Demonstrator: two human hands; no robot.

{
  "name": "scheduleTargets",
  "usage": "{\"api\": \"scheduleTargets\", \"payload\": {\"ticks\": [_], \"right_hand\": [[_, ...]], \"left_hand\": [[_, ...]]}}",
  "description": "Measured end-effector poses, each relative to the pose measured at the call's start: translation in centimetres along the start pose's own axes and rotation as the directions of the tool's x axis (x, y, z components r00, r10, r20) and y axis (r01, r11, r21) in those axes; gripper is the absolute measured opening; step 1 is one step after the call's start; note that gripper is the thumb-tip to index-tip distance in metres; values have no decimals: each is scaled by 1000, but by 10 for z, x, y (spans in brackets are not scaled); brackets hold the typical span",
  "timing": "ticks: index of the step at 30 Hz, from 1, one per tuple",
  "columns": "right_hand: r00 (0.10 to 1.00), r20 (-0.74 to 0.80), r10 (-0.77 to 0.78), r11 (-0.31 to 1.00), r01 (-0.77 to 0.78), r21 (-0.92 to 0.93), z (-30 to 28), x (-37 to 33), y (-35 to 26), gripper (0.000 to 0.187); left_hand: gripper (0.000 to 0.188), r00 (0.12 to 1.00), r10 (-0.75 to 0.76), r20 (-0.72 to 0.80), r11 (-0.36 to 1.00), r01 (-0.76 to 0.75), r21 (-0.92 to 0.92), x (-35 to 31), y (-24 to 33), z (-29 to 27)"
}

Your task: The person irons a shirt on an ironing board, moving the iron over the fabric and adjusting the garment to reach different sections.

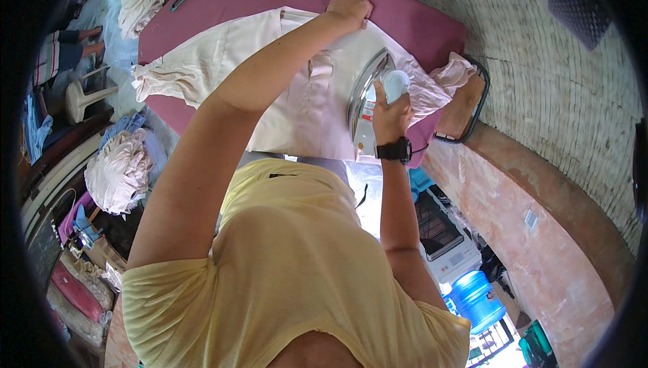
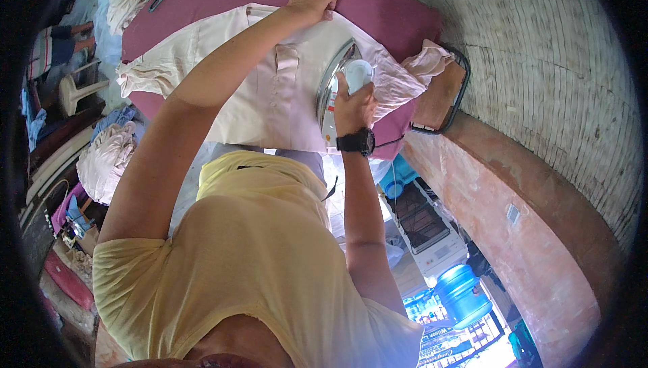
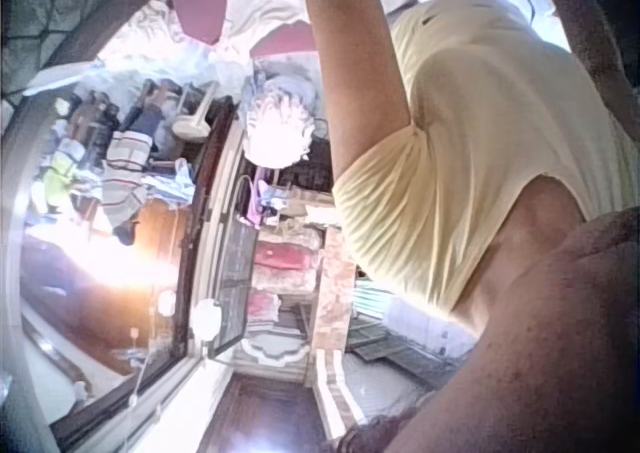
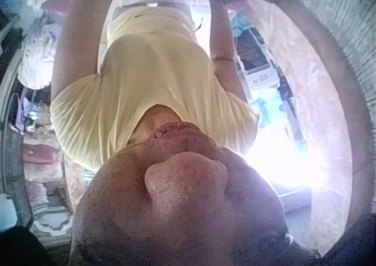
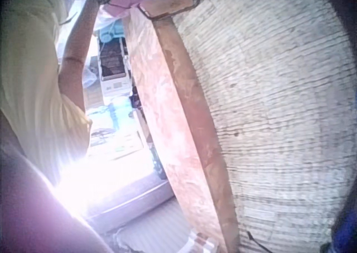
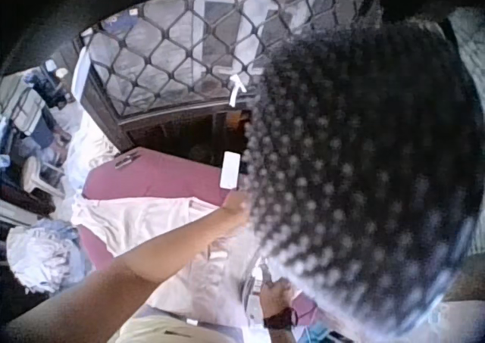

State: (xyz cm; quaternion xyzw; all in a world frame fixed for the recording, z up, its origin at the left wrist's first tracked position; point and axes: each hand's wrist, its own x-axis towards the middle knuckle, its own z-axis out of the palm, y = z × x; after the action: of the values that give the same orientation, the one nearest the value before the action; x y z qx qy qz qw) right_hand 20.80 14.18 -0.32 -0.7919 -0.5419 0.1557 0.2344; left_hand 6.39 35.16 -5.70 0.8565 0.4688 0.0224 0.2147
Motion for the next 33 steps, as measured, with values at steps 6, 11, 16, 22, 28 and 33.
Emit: {"api": "scheduleTargets", "payload": {"ticks": [6, 11, 16, 22, 28, 33], "right_hand": [[997, -57, -42, 999, 42, 9, 16, 40, -11, 51], [941, 208, -267, 960, 240, 144, -17, 61, -18, 60], [783, 508, -359, 889, 452, -69, -36, 86, -62, 54], [709, 585, -393, 785, 591, -188, -24, 91, -62, 51], [741, 587, -328, 861, 490, -137, -13, 91, -54, 48], [711, 545, -443, 831, 555, -49, -27, 95, -61, 51]], "left_hand": [[21, 967, 34, -253, 997, -51, -60, -24, -1, -6], [16, 804, -73, -590, 972, -74, -221, -89, -19, -21], [15, 894, -336, -295, 876, 182, -446, -156, -17, 20], [15, 882, -311, -355, 927, 198, -320, -153, 3, 24], [16, 818, -174, -548, 981, 98, -165, -161, 2, 33], [21, 756, -281, -591, 958, 187, -216, -201, 39, 10]]}}
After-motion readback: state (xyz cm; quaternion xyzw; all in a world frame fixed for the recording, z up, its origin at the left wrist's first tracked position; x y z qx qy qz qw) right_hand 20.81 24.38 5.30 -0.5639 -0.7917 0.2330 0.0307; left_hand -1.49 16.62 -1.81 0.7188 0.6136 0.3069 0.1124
